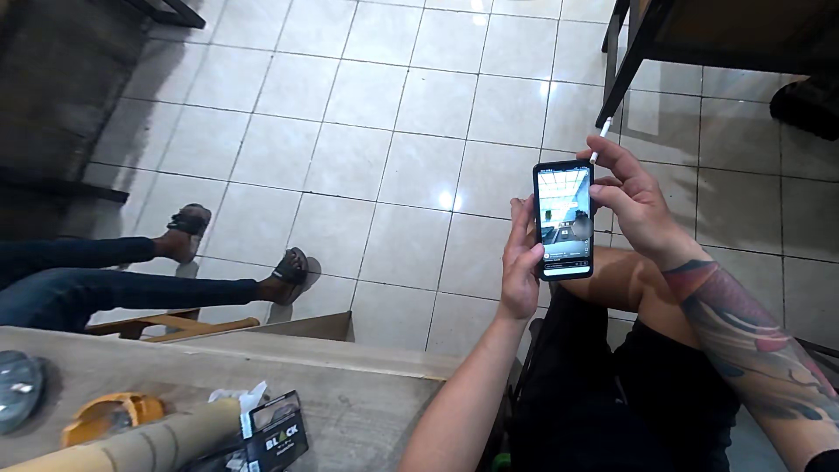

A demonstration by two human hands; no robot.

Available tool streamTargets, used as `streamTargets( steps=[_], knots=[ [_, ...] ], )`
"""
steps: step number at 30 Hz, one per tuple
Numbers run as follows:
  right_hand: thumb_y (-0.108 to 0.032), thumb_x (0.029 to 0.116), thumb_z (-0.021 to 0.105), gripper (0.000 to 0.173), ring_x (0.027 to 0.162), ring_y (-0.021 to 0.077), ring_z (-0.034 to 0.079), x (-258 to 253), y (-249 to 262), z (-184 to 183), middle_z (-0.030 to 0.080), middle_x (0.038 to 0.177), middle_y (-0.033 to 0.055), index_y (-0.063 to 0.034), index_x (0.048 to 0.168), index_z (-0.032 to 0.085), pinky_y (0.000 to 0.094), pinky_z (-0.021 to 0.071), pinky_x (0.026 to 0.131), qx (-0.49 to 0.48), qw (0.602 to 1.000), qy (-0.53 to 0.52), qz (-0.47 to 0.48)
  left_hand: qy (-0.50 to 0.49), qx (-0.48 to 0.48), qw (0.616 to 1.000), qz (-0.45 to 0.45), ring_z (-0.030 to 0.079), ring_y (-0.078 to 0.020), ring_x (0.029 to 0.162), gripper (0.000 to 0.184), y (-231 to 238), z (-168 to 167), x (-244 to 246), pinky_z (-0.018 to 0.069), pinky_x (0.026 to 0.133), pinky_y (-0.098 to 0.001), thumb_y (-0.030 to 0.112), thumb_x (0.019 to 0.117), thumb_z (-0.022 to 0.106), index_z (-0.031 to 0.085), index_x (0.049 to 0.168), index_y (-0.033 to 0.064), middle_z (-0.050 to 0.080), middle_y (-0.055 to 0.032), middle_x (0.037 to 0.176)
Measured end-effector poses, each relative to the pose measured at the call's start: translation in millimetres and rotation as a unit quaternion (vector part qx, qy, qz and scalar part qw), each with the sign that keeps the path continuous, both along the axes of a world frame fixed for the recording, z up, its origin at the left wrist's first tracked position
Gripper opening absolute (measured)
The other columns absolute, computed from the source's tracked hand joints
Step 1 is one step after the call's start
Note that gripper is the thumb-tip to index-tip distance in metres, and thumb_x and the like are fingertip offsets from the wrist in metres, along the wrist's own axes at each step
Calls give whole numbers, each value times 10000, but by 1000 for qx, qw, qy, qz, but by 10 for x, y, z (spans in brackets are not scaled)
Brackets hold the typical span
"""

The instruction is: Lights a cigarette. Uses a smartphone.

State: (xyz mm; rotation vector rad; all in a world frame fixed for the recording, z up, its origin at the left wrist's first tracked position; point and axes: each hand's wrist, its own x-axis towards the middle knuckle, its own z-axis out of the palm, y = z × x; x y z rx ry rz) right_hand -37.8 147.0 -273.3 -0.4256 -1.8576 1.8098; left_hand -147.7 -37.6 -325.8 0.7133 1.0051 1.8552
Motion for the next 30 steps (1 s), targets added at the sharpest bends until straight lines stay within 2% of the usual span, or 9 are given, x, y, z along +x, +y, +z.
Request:
streamTargets(
  steps=[2,6,10,15,23,27,30],
  knots=[
    [-57,1024,486,557,1157,249,664,-1,0,-3,524,1491,103,-87,1568,372,395,629,878,-1,1000,0,0,-4,-1,1000,0,556,-287,1293,705,0,-1,3,559,927,-492,385,984,462,213,1635,281,420,-114,1571],
    [-63,1021,494,558,1151,248,664,-1,3,-6,525,1492,100,-89,1567,379,393,627,870,-2,1000,1,-1,1,2,1000,-3,536,-290,1312,703,-1,-6,-2,551,940,-502,379,985,451,211,1637,276,393,-110,1586],
    [-51,1022,488,553,1156,245,664,0,3,2,526,1491,101,-82,1563,378,389,628,873,-2,1000,0,-2,1,2,1000,-3,567,-283,1278,693,1,-2,0,558,928,-487,369,987,443,216,1635,276,440,-122,1553],
    [-45,1021,483,561,1160,257,662,0,12,-16,521,1496,110,-81,1570,369,399,627,875,-3,1000,6,2,-2,6,1000,-3,523,-305,1334,705,0,-7,-1,545,959,-512,386,992,448,200,1640,266,394,-119,1589],
    [-50,1022,485,560,1158,248,662,7,2,-12,521,1501,104,-87,1569,372,389,624,873,0,1000,2,0,0,1,1000,1,540,-304,1315,695,2,-13,0,553,939,-507,368,992,442,208,1639,271,397,-114,1589],
    [-49,1016,465,609,1152,198,659,58,-64,55,475,1554,29,-180,1598,342,352,615,860,-6,1000,-31,2,-1,1,1000,1,497,-307,1360,705,7,-10,-1,539,966,-522,380,987,453,207,1639,271,335,-102,1626],
    [-42,1015,488,576,1156,250,662,17,-12,-7,507,1510,104,-92,1574,362,388,627,863,-1,1000,3,3,2,1,1000,3,504,-309,1351,705,6,-5,0,540,963,-517,379,986,454,209,1638,269,350,-106,1617]
  ],
)
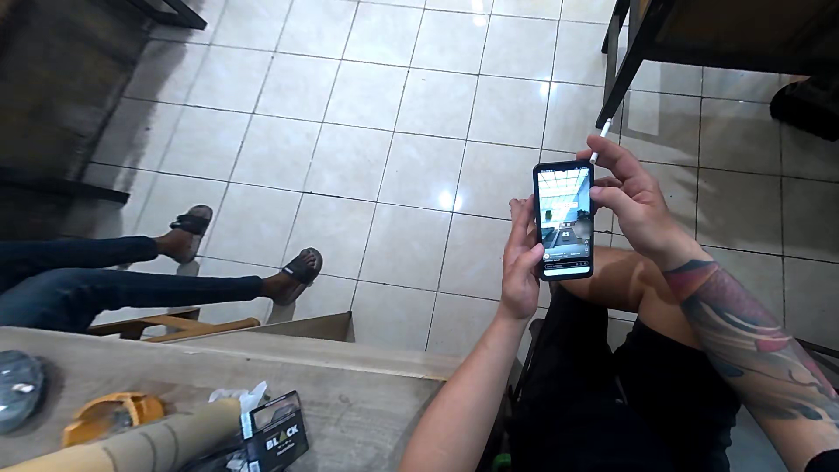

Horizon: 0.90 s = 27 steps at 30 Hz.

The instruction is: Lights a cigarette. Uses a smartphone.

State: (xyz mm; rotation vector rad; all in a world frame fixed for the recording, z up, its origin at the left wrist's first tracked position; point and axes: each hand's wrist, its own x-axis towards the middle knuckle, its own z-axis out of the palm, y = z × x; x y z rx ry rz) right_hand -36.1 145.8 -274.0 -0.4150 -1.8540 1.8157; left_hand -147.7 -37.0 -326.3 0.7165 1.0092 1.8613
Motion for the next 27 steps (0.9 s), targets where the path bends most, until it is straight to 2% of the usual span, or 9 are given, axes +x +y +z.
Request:
streamTargets(
  steps=[3,6,15,19,22,27],
  knots=[
    [-50,1014,473,597,1149,212,660,25,-31,36,489,1537,56,-149,1590,351,357,616,857,1,1000,-22,1,-3,-5,1000,1,522,-300,1335,702,-6,1,7,551,943,-511,366,980,452,218,1636,281,363,-102,1611],
    [-68,1018,496,569,1150,247,663,-11,20,-13,518,1501,103,-92,1572,370,388,625,860,3,1000,1,-1,-6,-1,1000,-1,518,-302,1340,705,-3,-7,5,550,946,-511,370,984,455,210,1638,276,376,-107,1603],
    [-61,1013,497,577,1151,246,665,-13,27,-16,515,1508,101,-91,1575,364,386,623,869,-1,1000,-1,0,-6,-1,1000,-3,524,-302,1334,711,-2,-4,2,547,951,-514,387,984,454,203,1640,270,379,-111,1601],
    [-38,1011,477,594,1132,220,670,9,-8,22,499,1528,70,-126,1586,355,371,617,870,-7,1000,-13,1,-4,-5,1000,-4,521,-298,1338,719,0,-6,-1,545,957,-509,389,986,451,186,1644,270,363,-107,1611],
    [-31,1009,485,582,1138,246,674,-15,21,-2,515,1506,105,-88,1575,360,398,623,892,-8,1000,-1,1,-7,-1,1000,-2,512,-303,1347,725,3,-9,-2,541,964,-513,394,985,464,190,1643,262,359,-110,1613],
    [-32,1007,488,577,1107,249,682,-19,27,-19,520,1499,109,-82,1569,367,398,629,858,-7,1000,5,1,-5,3,1000,-4,534,-297,1319,698,1,-12,-3,550,946,-499,371,985,446,214,1636,273,399,-111,1587]
  ],
)
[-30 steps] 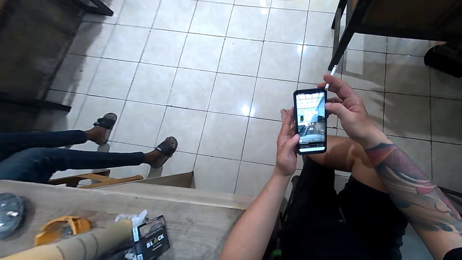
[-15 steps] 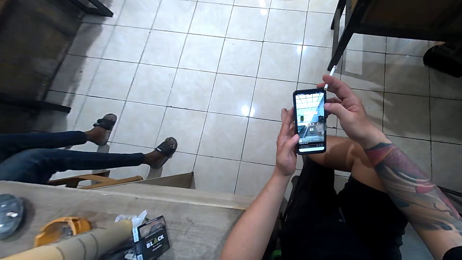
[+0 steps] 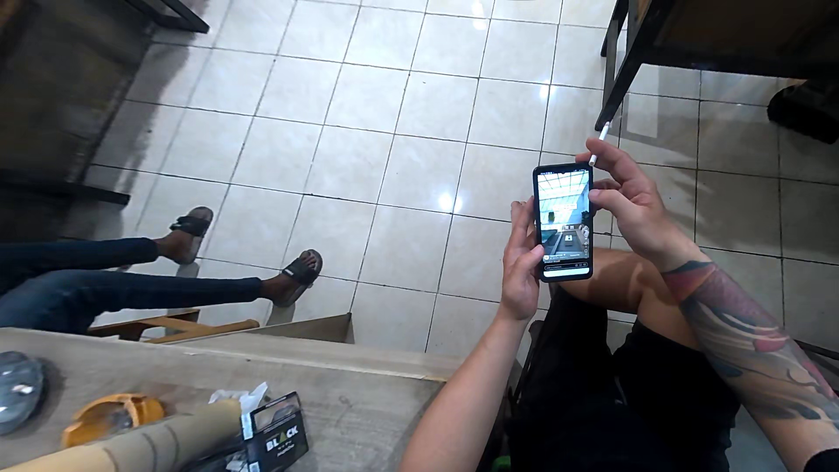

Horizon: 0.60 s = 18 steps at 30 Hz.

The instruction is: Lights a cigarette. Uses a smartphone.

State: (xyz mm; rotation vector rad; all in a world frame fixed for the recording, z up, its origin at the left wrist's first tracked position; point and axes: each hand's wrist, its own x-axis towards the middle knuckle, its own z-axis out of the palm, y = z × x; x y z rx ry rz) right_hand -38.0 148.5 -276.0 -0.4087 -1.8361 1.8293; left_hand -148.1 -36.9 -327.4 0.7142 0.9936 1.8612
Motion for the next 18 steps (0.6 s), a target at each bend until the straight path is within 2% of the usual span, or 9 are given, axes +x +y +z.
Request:
streamTargets(
  steps=[4,7,10,18],
  knots=[
    [-36,1005,488,578,1148,249,669,8,-8,16,517,1506,104,-86,1569,371,392,626,871,6,1000,-6,-2,-3,1,1000,-4,530,-304,1320,691,6,5,-4,544,958,-507,371,990,444,215,1636,275,396,-117,1585],
    [-17,999,472,609,1139,222,670,27,-47,59,492,1530,72,-130,1585,355,374,620,881,-2,1000,-22,-1,1,0,1000,-3,517,-295,1335,701,0,-1,-4,537,970,-509,388,989,452,214,1637,270,382,-111,1594],
    [-12,998,485,596,1130,248,673,6,-12,22,507,1509,109,-88,1576,358,395,626,876,1,1000,-2,0,-1,-1,1000,-3,563,-279,1283,686,7,1,-4,556,930,-486,375,988,443,226,1631,278,445,-118,1550],
    [-17,991,503,606,1133,255,672,1,-5,9,503,1511,114,-82,1576,356,400,627,878,-6,1000,2,2,-3,-1,1000,-2,521,-305,1333,708,6,0,-4,541,964,-506,389,988,455,202,1639,271,387,-119,1591]
  ],
)
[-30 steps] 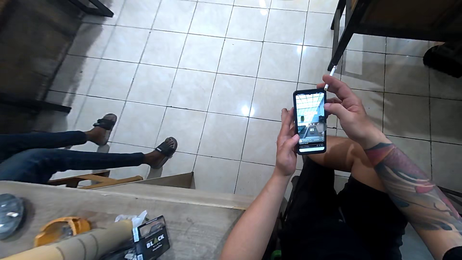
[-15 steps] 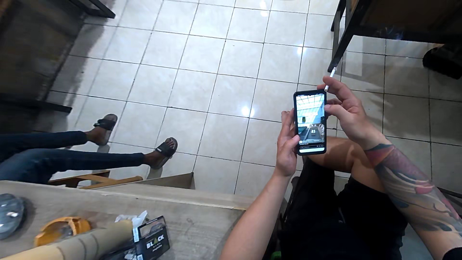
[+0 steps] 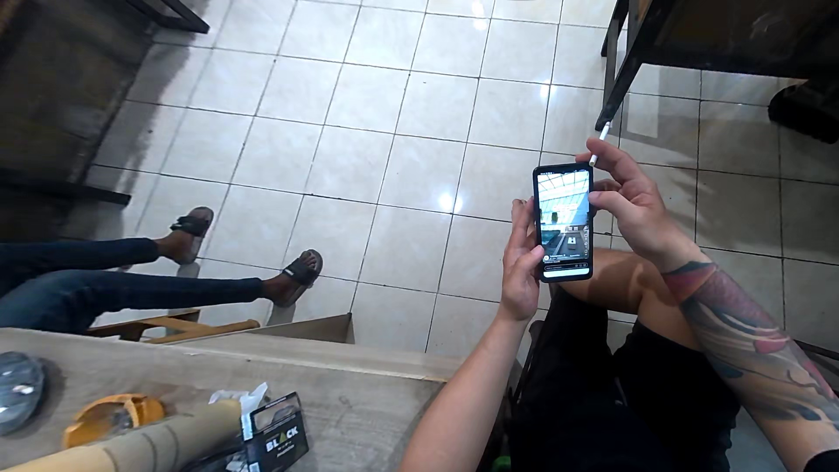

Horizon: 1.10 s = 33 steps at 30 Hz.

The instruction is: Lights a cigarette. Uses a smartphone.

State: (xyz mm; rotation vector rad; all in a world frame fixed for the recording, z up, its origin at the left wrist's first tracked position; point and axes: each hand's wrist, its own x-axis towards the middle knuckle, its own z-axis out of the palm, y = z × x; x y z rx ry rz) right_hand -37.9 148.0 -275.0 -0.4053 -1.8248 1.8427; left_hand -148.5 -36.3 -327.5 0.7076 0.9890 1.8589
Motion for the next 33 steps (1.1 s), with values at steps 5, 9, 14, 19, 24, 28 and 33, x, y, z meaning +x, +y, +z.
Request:
streamTargets(
  steps=[5,9,14,19,24,28,33],
  knots=[
    [-4,989,496,607,1146,256,669,2,-7,11,503,1511,115,-79,1575,359,400,626,890,-2,1000,1,0,0,-1,1000,2,526,-297,1331,710,-2,3,3,546,957,-499,386,988,459,203,1639,266,393,-114,1591],
    [-5,991,499,606,1144,254,669,3,-8,22,504,1507,112,-83,1575,360,399,627,891,0,1000,-2,-1,2,0,1000,4,517,-294,1342,708,-2,0,1,544,961,-502,385,987,457,211,1638,259,390,-109,1595],
    [-18,988,509,609,1149,248,668,0,-10,10,512,1503,109,-79,1575,354,396,627,893,4,1000,-3,-3,5,-1,1000,7,500,-298,1361,700,-1,0,4,538,973,-510,383,988,451,221,1636,253,368,-102,1610],
    [-12,986,510,616,1139,241,670,1,-10,20,506,1509,103,-84,1577,354,391,625,893,1,1000,-7,-3,3,-1,1000,7,505,-300,1354,714,0,6,6,543,961,-508,389,982,465,217,1637,254,346,-101,1622],
    [-11,982,515,623,1143,246,669,11,-23,23,501,1510,107,-88,1578,353,398,631,885,2,1000,-6,-2,0,3,1000,3,508,-300,1354,712,-2,1,5,539,971,-511,412,991,457,209,1639,255,364,-110,1611],
    [-5,976,515,633,1149,251,668,10,-24,35,502,1511,107,-85,1581,346,396,632,885,3,1000,-7,-2,0,-1,1000,3,503,-301,1358,731,-5,11,8,542,967,-514,442,991,473,195,1642,259,340,-103,1625],
    [-12,971,532,637,1131,248,676,3,-13,27,497,1513,111,-83,1578,352,396,633,886,1,1000,-6,-1,0,-1,1000,3,485,-308,1375,726,-6,18,9,535,978,-525,435,990,469,202,1642,258,315,-98,1638]
  ],
)
